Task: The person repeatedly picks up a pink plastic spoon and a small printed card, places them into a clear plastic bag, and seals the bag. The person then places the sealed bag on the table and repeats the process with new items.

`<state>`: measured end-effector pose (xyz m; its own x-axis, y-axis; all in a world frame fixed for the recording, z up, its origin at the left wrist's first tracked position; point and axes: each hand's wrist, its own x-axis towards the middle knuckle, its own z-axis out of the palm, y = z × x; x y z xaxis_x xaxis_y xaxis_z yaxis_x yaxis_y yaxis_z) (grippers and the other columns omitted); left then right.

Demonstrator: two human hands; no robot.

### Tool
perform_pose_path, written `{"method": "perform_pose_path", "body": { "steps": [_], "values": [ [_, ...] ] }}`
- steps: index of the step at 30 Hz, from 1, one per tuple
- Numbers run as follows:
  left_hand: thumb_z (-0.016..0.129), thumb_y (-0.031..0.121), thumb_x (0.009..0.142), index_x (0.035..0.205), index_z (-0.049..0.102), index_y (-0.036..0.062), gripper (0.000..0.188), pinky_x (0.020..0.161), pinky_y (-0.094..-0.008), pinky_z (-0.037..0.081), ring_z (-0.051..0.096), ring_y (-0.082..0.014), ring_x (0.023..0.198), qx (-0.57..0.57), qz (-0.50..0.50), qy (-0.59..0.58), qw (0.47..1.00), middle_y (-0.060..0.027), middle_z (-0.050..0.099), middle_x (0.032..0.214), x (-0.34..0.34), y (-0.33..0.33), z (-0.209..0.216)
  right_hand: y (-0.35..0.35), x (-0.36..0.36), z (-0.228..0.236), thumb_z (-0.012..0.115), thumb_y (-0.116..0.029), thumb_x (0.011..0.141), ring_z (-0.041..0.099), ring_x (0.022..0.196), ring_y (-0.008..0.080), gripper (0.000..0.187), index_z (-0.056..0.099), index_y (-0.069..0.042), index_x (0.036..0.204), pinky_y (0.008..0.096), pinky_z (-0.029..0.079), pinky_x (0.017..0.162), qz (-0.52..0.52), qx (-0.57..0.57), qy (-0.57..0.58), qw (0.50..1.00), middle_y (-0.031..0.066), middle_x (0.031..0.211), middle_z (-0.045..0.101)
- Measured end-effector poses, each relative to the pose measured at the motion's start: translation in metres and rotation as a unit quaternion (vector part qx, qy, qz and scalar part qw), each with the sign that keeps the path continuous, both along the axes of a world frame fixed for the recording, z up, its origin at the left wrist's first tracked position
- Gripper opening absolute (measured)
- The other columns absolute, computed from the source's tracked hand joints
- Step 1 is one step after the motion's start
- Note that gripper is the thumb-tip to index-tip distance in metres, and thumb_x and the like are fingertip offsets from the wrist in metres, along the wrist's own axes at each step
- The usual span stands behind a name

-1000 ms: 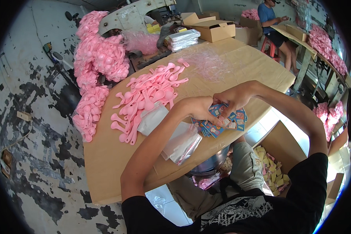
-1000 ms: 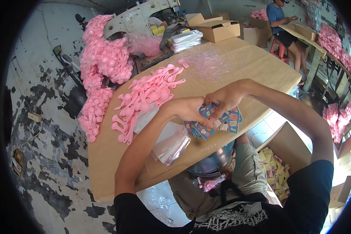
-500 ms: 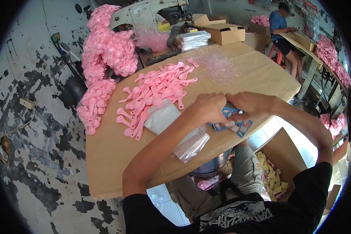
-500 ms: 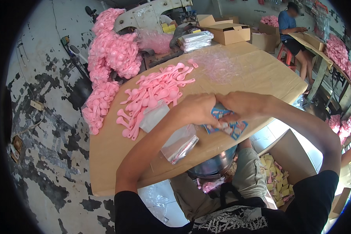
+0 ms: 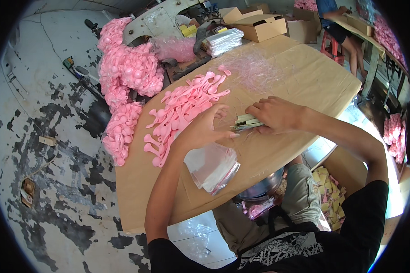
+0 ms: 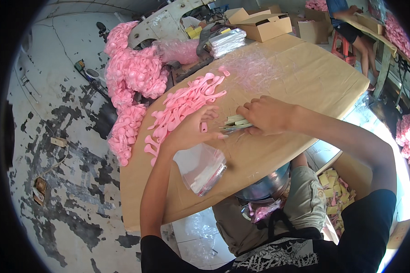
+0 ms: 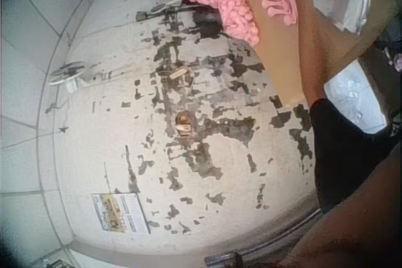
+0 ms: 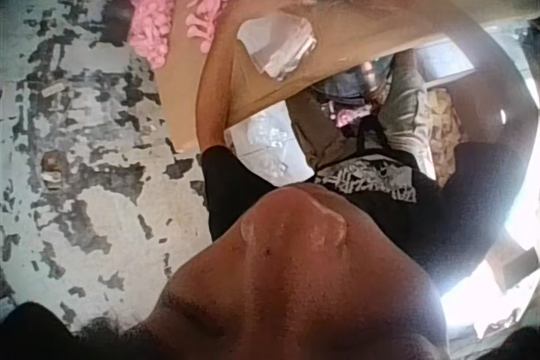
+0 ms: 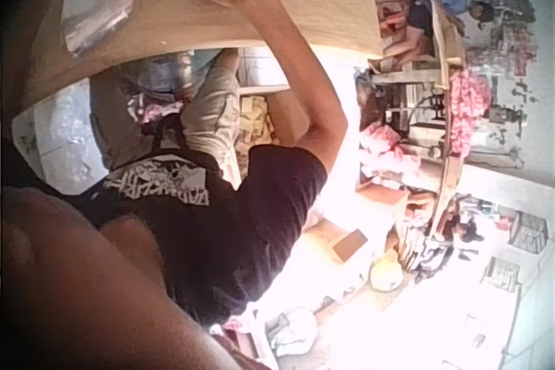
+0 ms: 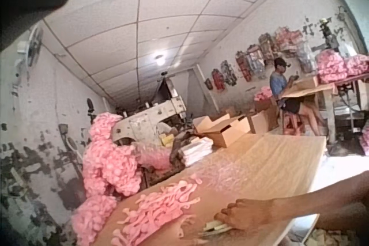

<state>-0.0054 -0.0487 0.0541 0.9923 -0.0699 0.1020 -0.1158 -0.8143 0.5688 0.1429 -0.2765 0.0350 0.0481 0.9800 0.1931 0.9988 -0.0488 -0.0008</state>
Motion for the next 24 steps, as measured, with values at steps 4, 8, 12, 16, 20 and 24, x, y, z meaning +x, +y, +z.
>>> {"method": "perform_pose_path", "body": {
  "steps": [4,8,12,16,20,24],
  "values": [
    [0.083,0.034,0.080,0.142,0.037,-0.0053,0.087,0.109,-0.0385,0.041,0.051,-0.0310,0.131,-0.105,-0.037,0.026,0.993,-0.0247,0.055,0.135,0.007,0.012,-0.024,0.005,0.014,0.004,0.068,-0.029,0.087,0.065,0.097,0.0384,0.048,0.050,0.001,0.120,0.0470,0.051,0.084,0.032,0.016,0.005,0.999,0.0208,0.100,0.066],
    [0.081,0.034,0.082,0.147,0.029,-0.0072,0.092,0.110,-0.0382,0.040,0.050,-0.0334,0.132,-0.169,0.021,0.068,0.983,-0.0286,0.050,0.138,0.004,0.014,-0.023,0.005,0.024,0.039,0.069,-0.027,0.087,0.065,0.092,0.0417,0.046,0.054,0.001,0.119,0.0479,0.051,0.081,0.008,-0.007,0.111,0.994,0.0232,0.093,0.067],
    [0.079,0.035,0.084,0.152,0.017,-0.0076,0.101,0.110,-0.0396,0.039,0.045,-0.0359,0.136,-0.139,0.026,0.042,0.989,-0.0314,0.044,0.143,0.006,0.021,-0.026,0.015,0.033,0.040,0.070,-0.028,0.087,0.064,0.094,0.0412,0.048,0.054,0.000,0.123,0.0490,0.050,0.081,0.011,-0.019,0.100,0.995,0.0215,0.100,0.066],
    [0.080,0.023,0.085,0.151,0.021,-0.0064,0.094,0.118,-0.0413,0.029,0.035,-0.0333,0.143,-0.162,0.061,0.045,0.984,-0.0256,0.036,0.151,0.007,0.018,-0.026,0.030,0.047,0.010,0.074,-0.039,0.083,0.067,0.095,0.0375,0.052,0.059,-0.004,0.119,0.0473,0.051,0.083,0.036,-0.024,0.079,0.996,0.0187,0.100,0.070],
    [0.076,0.018,0.087,0.151,0.022,-0.0050,0.087,0.118,-0.0407,0.029,0.033,-0.0319,0.145,-0.150,0.051,0.010,0.987,-0.0229,0.035,0.153,0.014,0.014,-0.029,0.041,0.054,0.018,0.076,-0.047,0.077,0.068,0.094,0.0364,0.060,0.060,-0.007,0.119,0.0455,0.052,0.084,-0.004,-0.072,0.111,0.991,0.0164,0.098,0.071],
    [0.070,0.011,0.090,0.153,0.019,-0.0032,0.083,0.119,-0.0388,0.026,0.028,-0.0293,0.147,-0.237,0.032,-0.041,0.970,-0.0184,0.029,0.157,0.016,0.023,-0.049,0.042,0.061,0.018,0.079,-0.043,0.075,0.067,0.093,0.0369,0.059,0.061,-0.007,0.119,0.0451,0.051,0.085,0.011,-0.050,0.142,0.989,0.0165,0.098,0.070]
  ]
}}
